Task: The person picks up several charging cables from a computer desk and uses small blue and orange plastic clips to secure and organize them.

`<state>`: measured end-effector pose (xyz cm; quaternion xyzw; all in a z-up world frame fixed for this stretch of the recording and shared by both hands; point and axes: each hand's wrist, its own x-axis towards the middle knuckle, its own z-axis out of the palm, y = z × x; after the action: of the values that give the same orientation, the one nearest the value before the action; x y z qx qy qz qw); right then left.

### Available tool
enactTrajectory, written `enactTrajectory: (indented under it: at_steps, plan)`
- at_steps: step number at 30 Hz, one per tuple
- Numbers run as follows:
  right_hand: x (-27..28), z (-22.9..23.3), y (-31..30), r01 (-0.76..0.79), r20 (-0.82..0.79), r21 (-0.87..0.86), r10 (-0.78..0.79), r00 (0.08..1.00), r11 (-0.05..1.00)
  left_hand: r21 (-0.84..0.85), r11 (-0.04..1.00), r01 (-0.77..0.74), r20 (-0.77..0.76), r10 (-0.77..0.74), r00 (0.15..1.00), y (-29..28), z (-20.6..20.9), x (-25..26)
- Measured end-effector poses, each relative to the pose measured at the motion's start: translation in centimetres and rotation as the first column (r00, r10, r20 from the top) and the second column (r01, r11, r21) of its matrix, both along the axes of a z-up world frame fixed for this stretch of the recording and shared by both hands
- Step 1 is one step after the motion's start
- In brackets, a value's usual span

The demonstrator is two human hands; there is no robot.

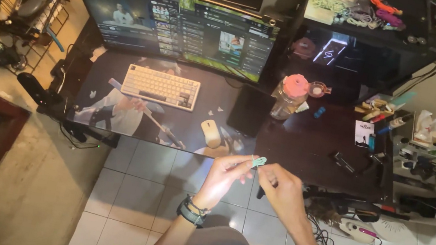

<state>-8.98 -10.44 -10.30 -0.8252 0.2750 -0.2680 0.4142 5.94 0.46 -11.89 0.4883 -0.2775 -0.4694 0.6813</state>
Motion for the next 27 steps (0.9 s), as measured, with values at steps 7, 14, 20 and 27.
enactTrajectory:
  at_steps: [7,14,20,27]
  plan:
    - [4.1,0.2,2.2,0.055,-0.083,-0.125,-0.066,0.994,0.991,0.057,0.997,-0.043,-0.034,0.045,0.998,0.0,-0.4,3.4]
    - [7.3,0.1,3.0,0.076,-0.029,-0.133,-0.080,0.996,0.988,0.073,0.997,-0.028,-0.059,0.032,0.998,0.1,-1.1,6.4]
    - [9.2,0.7,3.4,0.012,-0.013,-0.126,-0.014,1.000,0.992,0.094,0.995,0.041,0.007,-0.042,0.999,-0.2,-1.7,8.7]
    - [10.6,-0.3,4.1,0.128,0.074,-0.147,-0.118,0.990,0.981,0.100,0.986,0.132,-0.039,-0.129,0.991,-0.2,-0.7,11.1]
